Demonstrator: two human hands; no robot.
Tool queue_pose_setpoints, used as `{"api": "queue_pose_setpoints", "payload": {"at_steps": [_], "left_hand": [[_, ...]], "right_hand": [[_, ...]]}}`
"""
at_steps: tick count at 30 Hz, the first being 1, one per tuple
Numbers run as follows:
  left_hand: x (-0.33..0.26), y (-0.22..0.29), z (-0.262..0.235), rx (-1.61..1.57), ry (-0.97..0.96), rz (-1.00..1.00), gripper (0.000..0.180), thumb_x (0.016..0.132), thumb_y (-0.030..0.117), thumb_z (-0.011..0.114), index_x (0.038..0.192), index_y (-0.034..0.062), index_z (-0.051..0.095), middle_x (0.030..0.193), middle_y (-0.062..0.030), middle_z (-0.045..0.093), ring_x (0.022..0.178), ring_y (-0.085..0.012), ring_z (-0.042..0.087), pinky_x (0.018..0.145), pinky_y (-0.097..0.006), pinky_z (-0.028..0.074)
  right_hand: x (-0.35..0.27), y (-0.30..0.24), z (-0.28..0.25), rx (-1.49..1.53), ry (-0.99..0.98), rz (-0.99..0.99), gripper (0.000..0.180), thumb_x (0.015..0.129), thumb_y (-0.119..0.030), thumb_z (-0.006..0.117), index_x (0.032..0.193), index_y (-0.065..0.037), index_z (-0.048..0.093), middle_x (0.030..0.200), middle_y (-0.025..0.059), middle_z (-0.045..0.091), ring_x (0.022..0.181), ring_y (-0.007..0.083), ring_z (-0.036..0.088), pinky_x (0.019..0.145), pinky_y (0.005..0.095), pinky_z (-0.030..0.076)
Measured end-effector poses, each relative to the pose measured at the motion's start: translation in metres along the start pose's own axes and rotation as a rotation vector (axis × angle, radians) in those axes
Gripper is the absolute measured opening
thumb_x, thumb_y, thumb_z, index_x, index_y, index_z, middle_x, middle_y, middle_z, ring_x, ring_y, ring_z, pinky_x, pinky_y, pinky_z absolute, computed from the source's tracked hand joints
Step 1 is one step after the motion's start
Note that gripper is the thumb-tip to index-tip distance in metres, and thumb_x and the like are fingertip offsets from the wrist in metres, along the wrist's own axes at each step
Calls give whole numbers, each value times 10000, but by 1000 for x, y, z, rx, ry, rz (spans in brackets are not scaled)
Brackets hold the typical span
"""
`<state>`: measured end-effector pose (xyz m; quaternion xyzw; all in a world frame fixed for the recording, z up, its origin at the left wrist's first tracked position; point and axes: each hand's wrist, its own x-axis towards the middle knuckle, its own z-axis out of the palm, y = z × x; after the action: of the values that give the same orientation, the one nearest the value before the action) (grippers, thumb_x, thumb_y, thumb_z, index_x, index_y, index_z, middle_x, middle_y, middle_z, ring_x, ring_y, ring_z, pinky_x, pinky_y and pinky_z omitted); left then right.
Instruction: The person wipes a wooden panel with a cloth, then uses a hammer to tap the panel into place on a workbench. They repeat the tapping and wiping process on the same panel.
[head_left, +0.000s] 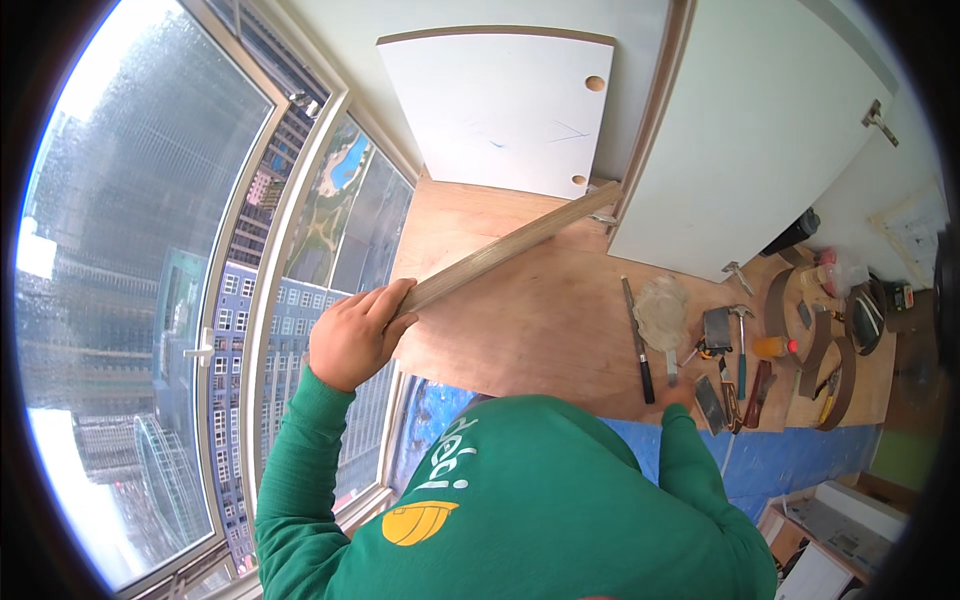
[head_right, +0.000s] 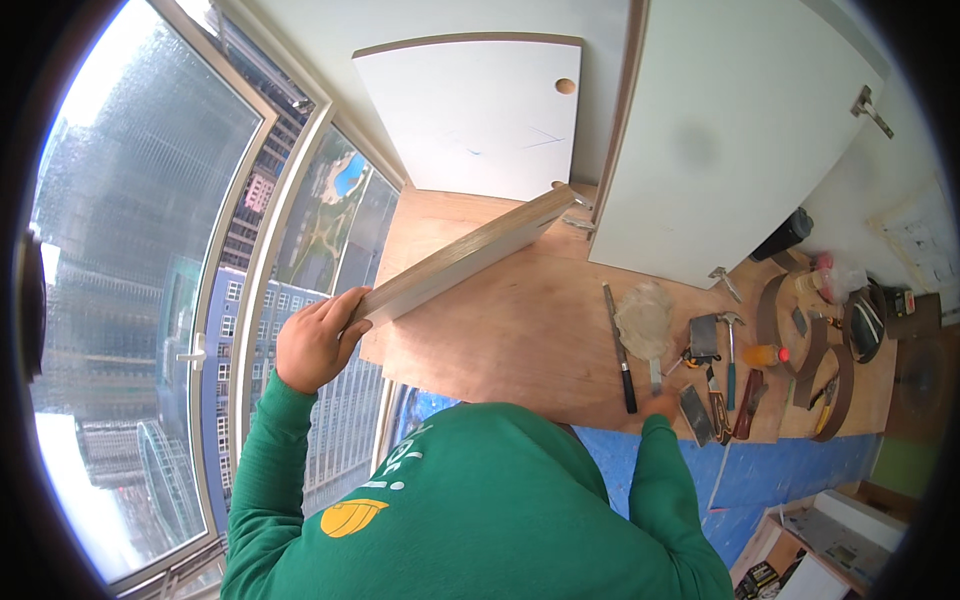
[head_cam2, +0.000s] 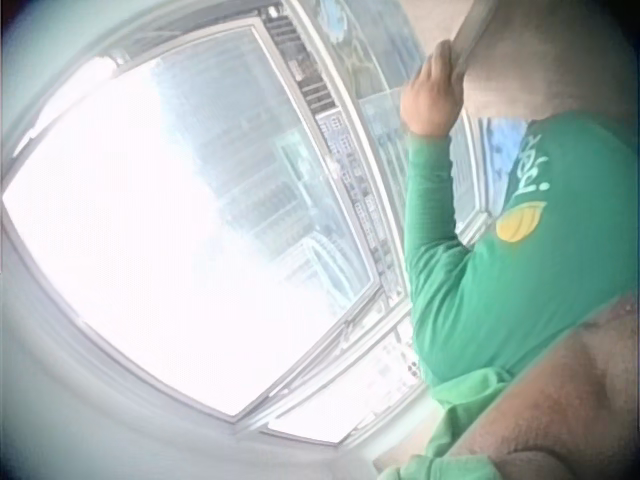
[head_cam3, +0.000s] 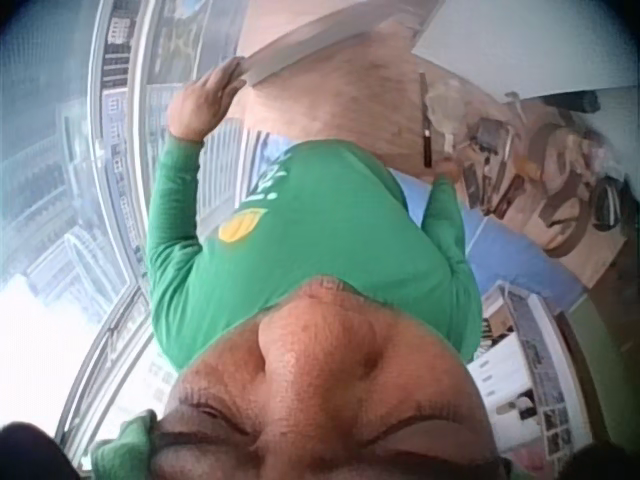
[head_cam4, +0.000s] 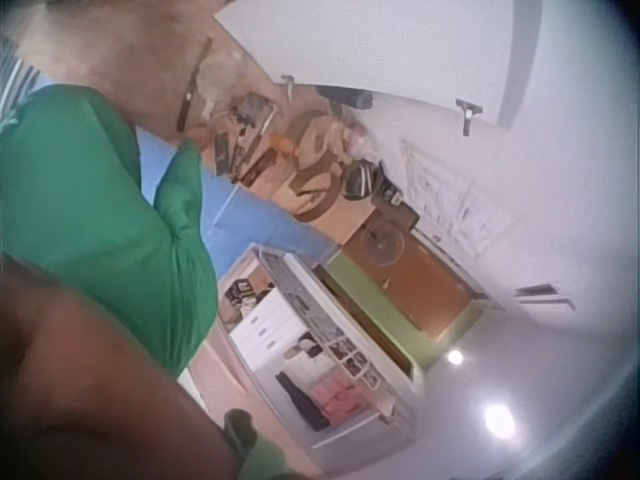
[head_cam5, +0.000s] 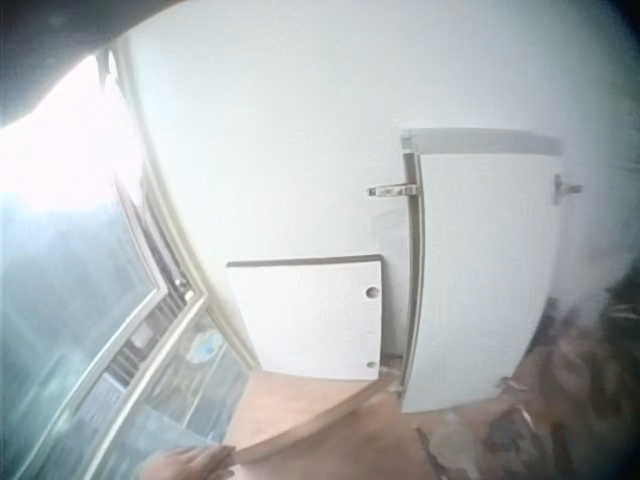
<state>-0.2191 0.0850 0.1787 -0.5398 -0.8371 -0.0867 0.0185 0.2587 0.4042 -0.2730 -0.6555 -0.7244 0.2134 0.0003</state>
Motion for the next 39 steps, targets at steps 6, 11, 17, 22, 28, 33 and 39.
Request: {"api": "queue_pose_setpoints", "payload": {"at_steps": [6, 11, 17, 22, 28, 33, 39], "left_hand": [[-3, 0, 0, -9, 27, -5, 383, 952, 338, 710, 1273, 138, 648, 1016, -52, 752, 859, -274, 718, 754, -392, 577], [-4, -2, 2, 8, 35, 11, 433, 950, 346, 710, 1333, 159, 631, 1037, -42, 750, 864, -263, 719, 748, -386, 581], [0, -5, 0, 128, 41, 123, 651, 919, 302, 727, 1521, 177, 512, 1390, -48, 646, 933, -246, 710, 802, -387, 591], [17, -12, -8, 148, -8, 276, 689, 900, 100, 658, 1557, 146, 459, 1624, -67, 438, 1170, -270, 647, 1019, -417, 521], [42, -13, -12, 100, -125, 439, 790, 841, 78, 632, 1592, 116, 388, 1653, -122, 388, 1298, -326, 584, 1128, -493, 435], [47, -20, -8, -107, -200, 466, 869, 811, 73, 677, 1612, 101, 339, 1642, -177, 383, 1316, -346, 574, 1119, -495, 439], [52, -37, 2, -518, -322, 550, 931, 765, -58, 589, 1620, -21, 222, 1597, -293, 378, 1287, -450, 551, 1112, -462, 453]], "right_hand": [[17, 11, -3, 28, -58, -13, 347, 826, -155, 695, 1104, 51, 726, 1048, 283, 716, 996, 459, 691, 874, 470, 549], [17, 12, -15, 153, -103, 37, 155, 798, -54, 688, 921, 39, 692, 789, 182, 677, 739, 335, 647, 723, 433, 530], [3, 26, -21, 419, -54, 31, 79, 839, 11, 605, 875, -57, 587, 827, 107, 633, 733, 229, 595, 714, 383, 501], [-27, 35, -32, 439, 70, -42, 116, 826, -37, 631, 904, -44, 545, 783, 129, 614, 721, 254, 585, 710, 402, 496], [-80, 40, -53, 329, -21, 101, 218, 856, -189, 715, 913, -19, 592, 800, 165, 650, 753, 321, 622, 743, 435, 512], [-138, 63, -47, 292, 108, 178, 202, 847, -180, 717, 888, -16, 606, 804, 193, 657, 751, 349, 627, 743, 444, 513], [-157, 23, -56, 520, 401, 261, 229, 855, -150, 708, 994, 10, 622, 905, 175, 687, 794, 317, 647, 745, 432, 515]]}}
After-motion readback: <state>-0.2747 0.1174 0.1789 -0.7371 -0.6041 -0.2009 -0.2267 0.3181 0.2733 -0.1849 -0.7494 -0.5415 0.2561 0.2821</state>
